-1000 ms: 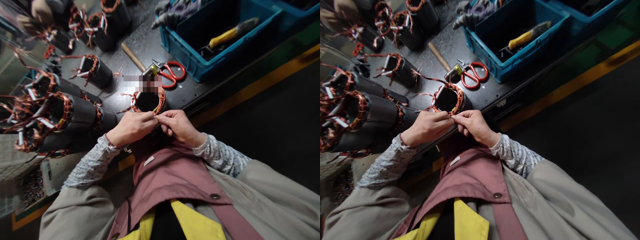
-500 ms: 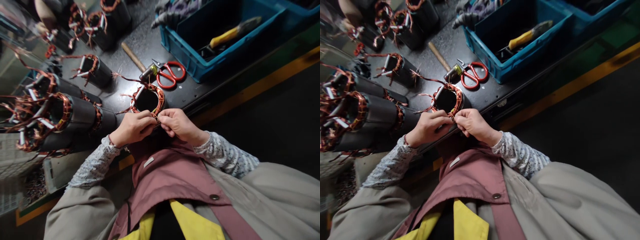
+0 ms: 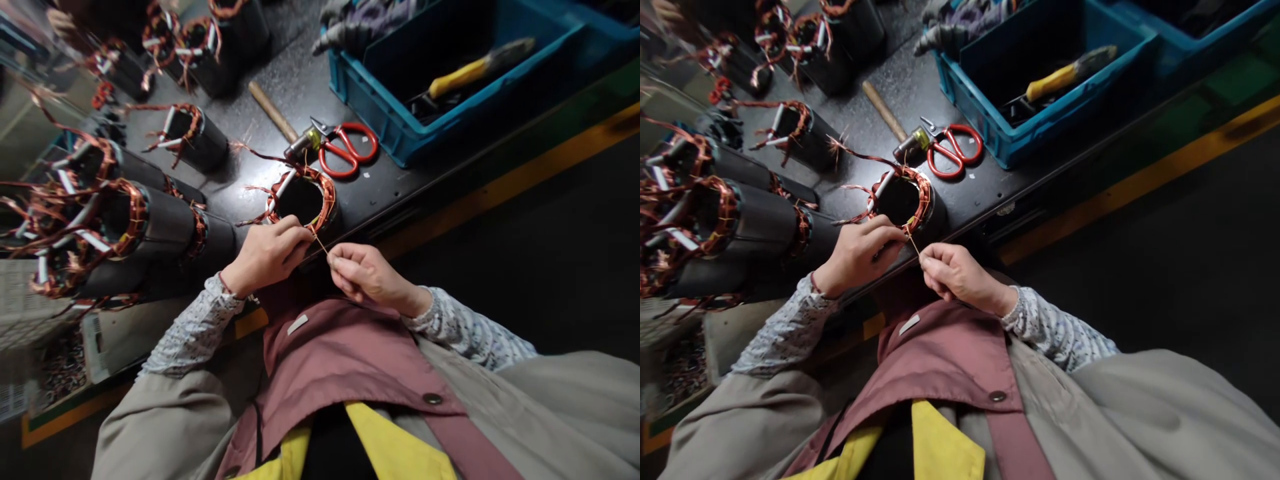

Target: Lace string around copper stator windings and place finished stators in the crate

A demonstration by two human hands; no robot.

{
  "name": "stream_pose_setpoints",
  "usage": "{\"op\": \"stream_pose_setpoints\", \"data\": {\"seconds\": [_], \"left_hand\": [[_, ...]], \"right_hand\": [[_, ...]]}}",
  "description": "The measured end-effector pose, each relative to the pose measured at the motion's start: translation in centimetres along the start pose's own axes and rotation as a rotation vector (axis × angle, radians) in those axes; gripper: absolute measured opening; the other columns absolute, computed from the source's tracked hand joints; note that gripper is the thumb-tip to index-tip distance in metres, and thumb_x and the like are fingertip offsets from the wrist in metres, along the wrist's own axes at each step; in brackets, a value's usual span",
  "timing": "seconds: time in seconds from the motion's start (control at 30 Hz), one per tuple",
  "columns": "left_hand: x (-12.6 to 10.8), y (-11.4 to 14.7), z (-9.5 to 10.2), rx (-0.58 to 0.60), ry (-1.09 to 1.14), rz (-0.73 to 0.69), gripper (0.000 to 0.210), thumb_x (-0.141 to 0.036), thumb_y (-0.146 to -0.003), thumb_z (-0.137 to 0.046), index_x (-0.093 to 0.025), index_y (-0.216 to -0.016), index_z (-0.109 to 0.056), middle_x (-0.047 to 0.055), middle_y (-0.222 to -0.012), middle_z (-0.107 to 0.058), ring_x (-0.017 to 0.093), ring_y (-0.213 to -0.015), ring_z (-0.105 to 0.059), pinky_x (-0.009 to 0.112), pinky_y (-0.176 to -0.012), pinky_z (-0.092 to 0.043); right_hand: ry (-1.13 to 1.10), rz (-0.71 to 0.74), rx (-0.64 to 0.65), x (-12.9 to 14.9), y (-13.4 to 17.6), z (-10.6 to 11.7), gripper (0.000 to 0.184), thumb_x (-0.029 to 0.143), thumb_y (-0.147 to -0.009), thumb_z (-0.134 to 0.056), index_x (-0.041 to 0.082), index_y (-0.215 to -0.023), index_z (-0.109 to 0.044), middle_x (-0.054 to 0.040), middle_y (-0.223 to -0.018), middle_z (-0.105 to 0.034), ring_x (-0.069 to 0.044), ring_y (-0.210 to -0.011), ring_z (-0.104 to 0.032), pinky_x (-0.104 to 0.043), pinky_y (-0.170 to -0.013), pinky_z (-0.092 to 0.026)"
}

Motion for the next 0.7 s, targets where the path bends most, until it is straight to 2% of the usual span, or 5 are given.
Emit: {"op": "stream_pose_setpoints", "data": {"seconds": [0.23, 0.4, 0.53, 0.6, 0.7], "left_hand": [[0.0, 0.2, -0.2, -0.023, -0.014, 0.035, 0.014, -0.021, -0.092, -0.051, -0.016, -0.092, -0.064, 0.002, -0.081, -0.064, 0.009, -0.062, -0.058, 0.02, -0.053, -0.037], [-0.3, 0.1, 0.1, -0.076, -0.022, 0.068, 0.017, -0.023, -0.093, -0.049, -0.015, -0.09, -0.064, 0.003, -0.08, -0.064, 0.009, -0.062, -0.057, 0.021, -0.053, -0.038], [-0.2, 0.0, 0.0, -0.082, -0.032, 0.112, 0.019, -0.023, -0.094, -0.047, -0.016, -0.089, -0.064, 0.002, -0.079, -0.063, 0.01, -0.063, -0.058, 0.021, -0.056, -0.04], [0.1, 0.2, -0.1, -0.093, -0.039, 0.15, 0.016, -0.024, -0.094, -0.049, -0.017, -0.094, -0.063, 0.002, -0.084, -0.064, 0.011, -0.068, -0.059, 0.021, -0.059, -0.042], [0.5, 0.7, 0.0, -0.122, -0.135, 0.222, 0.025, -0.03, -0.09, -0.057, -0.016, -0.11, -0.06, 0.006, -0.098, -0.065, 0.016, -0.085, -0.061, 0.025, -0.07, -0.046]], "right_hand": [[0.036, -0.049, -0.048, -0.3, -0.1, 0.7, 0.021, 0.032, -0.082, -0.057, 0.015, -0.07, -0.054, 0.0016, -0.058, -0.06, -0.005, -0.042, -0.05, -0.015, -0.04, -0.037], [-0.095, -0.102, -0.064, -0.8, -0.4, 0.7, 0.025, 0.023, -0.072, -0.065, 0.016, -0.093, -0.055, 0.0054, -0.061, -0.06, -0.005, -0.04, -0.046, -0.016, -0.038, -0.035], [0.127, -0.086, 0.0, 0.1, 0.2, 0.6, 0.02, 0.025, -0.079, -0.059, 0.013, -0.094, -0.062, 0.0042, -0.059, -0.055, -0.006, -0.044, -0.046, -0.019, -0.042, -0.038], [0.361, 0.067, -0.021, 2.0, 0.6, 0.9, 0.016, 0.025, -0.084, -0.053, 0.014, -0.087, -0.065, 0.0015, -0.061, -0.055, -0.009, -0.052, -0.052, -0.022, -0.049, -0.043], [0.693, 0.517, -0.164, 6.5, 1.9, 0.8, 0.016, 0.022, -0.088, -0.05, 0.017, -0.081, -0.064, -0.0082, -0.092, -0.064, -0.016, -0.082, -0.061, -0.031, -0.074, -0.05]]}}
Point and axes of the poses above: each hand's wrist, its own y-axis away from the middle knuckle, its own z-axis out of the back of the hand, x = y × z, the point moved 9 cm from there along -y, towards the middle knuckle
